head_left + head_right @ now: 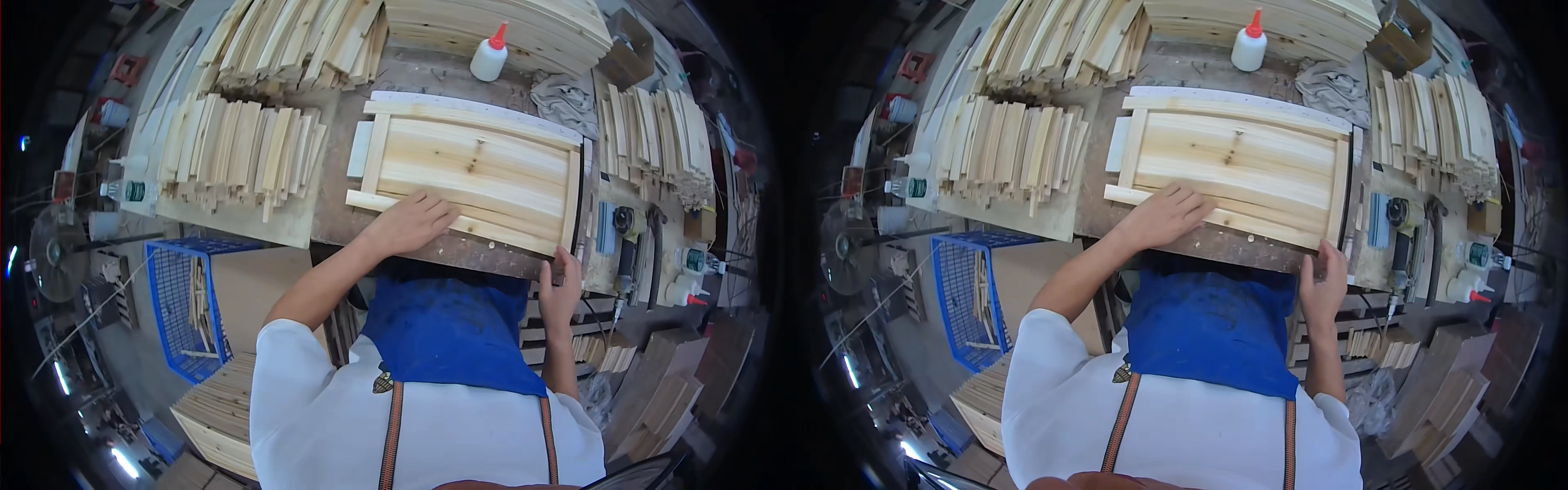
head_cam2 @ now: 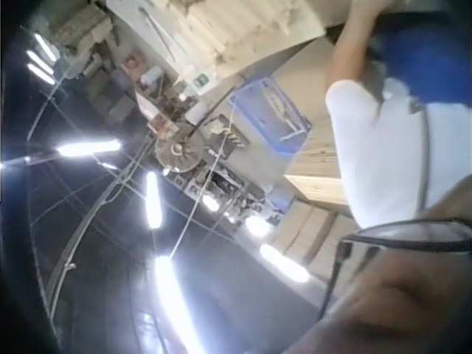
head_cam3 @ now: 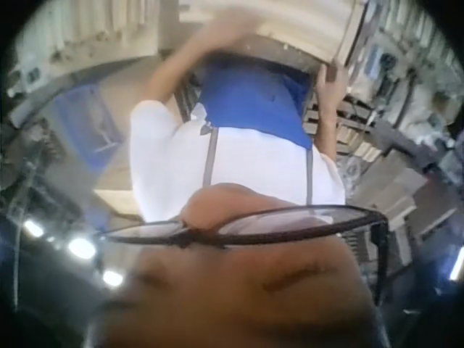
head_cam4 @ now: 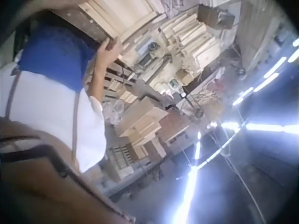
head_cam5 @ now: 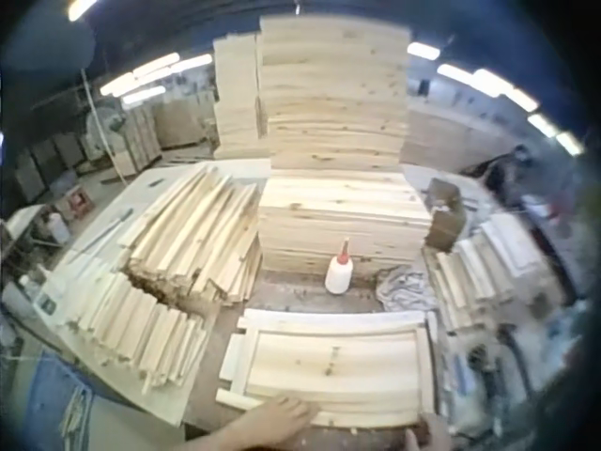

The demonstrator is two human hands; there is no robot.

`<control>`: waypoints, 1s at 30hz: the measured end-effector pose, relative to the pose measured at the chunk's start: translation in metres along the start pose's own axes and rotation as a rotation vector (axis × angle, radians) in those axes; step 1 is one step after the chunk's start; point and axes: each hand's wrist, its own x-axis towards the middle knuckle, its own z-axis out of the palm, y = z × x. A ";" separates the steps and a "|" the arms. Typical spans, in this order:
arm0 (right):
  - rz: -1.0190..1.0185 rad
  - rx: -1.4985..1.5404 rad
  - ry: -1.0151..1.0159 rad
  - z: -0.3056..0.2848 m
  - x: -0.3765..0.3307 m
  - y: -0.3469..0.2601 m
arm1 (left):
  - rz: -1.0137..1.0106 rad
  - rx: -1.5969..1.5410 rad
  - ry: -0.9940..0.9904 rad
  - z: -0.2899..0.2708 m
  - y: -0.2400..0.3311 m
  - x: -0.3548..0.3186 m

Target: Assembling wooden panels by applying glue and using a pneumatic nail gun to attach wooden strips.

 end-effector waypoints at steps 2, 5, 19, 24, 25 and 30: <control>-0.202 -0.161 0.027 0.006 0.011 -0.013 | 0.003 0.009 0.028 0.002 0.001 0.002; -0.426 -0.242 -0.107 0.006 0.027 -0.027 | -0.019 -0.020 0.051 0.009 0.007 0.006; -0.397 -0.299 -0.233 -0.009 0.045 -0.007 | -0.116 -0.107 0.130 0.003 0.023 0.013; -0.374 -0.299 -0.226 -0.013 0.043 -0.011 | -0.172 -0.148 0.115 0.003 0.031 0.013; -0.372 -0.298 -0.215 -0.013 0.041 -0.011 | -0.181 -0.142 0.120 0.003 0.033 0.012; -0.387 -0.313 -0.257 -0.017 0.048 -0.006 | -0.195 -0.141 0.151 0.002 0.037 0.016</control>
